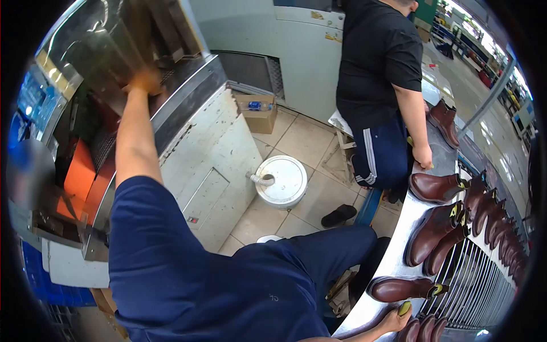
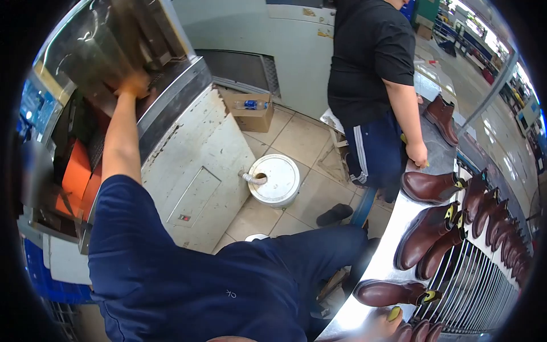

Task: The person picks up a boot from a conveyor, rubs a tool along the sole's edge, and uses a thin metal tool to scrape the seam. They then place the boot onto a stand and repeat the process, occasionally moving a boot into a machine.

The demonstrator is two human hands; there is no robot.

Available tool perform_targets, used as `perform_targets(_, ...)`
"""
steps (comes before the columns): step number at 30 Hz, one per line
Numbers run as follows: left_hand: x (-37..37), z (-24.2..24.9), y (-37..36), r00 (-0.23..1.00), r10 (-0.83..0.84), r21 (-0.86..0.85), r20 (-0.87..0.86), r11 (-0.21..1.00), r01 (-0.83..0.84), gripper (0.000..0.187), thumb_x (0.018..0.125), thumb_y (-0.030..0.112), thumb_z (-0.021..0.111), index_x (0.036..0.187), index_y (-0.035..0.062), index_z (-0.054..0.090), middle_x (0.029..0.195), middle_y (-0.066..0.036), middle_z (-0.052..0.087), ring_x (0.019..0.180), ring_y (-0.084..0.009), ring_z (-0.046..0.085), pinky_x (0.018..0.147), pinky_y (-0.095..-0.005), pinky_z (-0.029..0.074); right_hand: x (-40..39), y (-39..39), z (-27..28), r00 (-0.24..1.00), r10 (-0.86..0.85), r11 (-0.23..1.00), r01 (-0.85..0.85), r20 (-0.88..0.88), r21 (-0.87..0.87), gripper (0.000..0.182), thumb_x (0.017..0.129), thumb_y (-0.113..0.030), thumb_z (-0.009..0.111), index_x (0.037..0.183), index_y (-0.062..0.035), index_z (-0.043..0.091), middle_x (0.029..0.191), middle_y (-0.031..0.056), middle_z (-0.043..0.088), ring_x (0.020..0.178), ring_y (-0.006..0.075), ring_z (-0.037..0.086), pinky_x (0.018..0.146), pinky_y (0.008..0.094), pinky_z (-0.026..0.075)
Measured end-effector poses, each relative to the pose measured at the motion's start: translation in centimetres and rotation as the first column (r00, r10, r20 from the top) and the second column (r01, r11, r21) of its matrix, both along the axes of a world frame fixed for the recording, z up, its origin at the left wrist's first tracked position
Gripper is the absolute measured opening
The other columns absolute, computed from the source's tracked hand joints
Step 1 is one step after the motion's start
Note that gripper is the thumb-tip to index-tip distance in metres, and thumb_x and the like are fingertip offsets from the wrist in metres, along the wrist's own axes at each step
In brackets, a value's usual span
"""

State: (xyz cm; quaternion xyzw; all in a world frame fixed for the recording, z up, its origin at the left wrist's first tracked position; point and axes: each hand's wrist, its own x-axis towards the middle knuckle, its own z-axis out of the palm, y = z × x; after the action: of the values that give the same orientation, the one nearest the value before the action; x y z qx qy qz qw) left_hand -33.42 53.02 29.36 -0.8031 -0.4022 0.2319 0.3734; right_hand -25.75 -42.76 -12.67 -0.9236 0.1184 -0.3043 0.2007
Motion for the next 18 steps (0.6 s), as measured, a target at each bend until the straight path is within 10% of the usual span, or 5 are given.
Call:
perform_targets(6, -7.8, -2.3, 20.0, 0.933, -0.337, -0.062, 0.123, 0.936, 0.346, 0.057, 0.105, 0.05, 0.055, 0.142, 0.0066, 0.061, 0.145, -0.018, 0.061, 0.13, -0.0429, 0.06, 0.109, -0.0599, 0.047, -0.5, 4.5, 3.4, 0.995, -0.023, 0.99, 0.036, -0.099, 0.136, 0.031, 0.071, 0.0, 0.065, 0.1, 0.0017, 0.074, 0.086, 0.0181, 0.073, 0.073, 0.0345, 0.067, 0.07, 0.0424, 0.055)
perform_targets(8, -4.3, -2.3, 17.1, 0.913, -0.247, -0.035, 0.323, 0.962, 0.273, 0.055, 0.105, 0.048, 0.055, 0.14, 0.0066, 0.062, 0.141, -0.018, 0.063, 0.126, -0.0424, 0.061, 0.106, -0.0585, 0.048, -0.6, 3.1, 2.4, 0.996, 0.022, 0.997, -0.016, 0.092, -0.07, 0.031, 0.074, -0.002, 0.072, 0.105, -0.0015, 0.075, 0.093, 0.0195, 0.075, 0.086, 0.0368, 0.074, 0.077, 0.0438, 0.058)
perform_targets(18, -0.1, -1.0, 5.6, 0.661, -0.189, 0.194, 0.726, 0.979, 0.067, 0.045, 0.105, 0.039, 0.055, 0.132, 0.0065, 0.07, 0.12, -0.019, 0.071, 0.106, -0.0397, 0.067, 0.093, -0.0517, 0.053, -0.3, 3.9, 5.5, 0.992, -0.011, 0.995, -0.001, 0.122, 0.098, 0.034, 0.069, -0.004, 0.074, 0.103, -0.0086, 0.075, 0.081, 0.0102, 0.068, 0.072, 0.0312, 0.067, 0.066, 0.0408, 0.053)
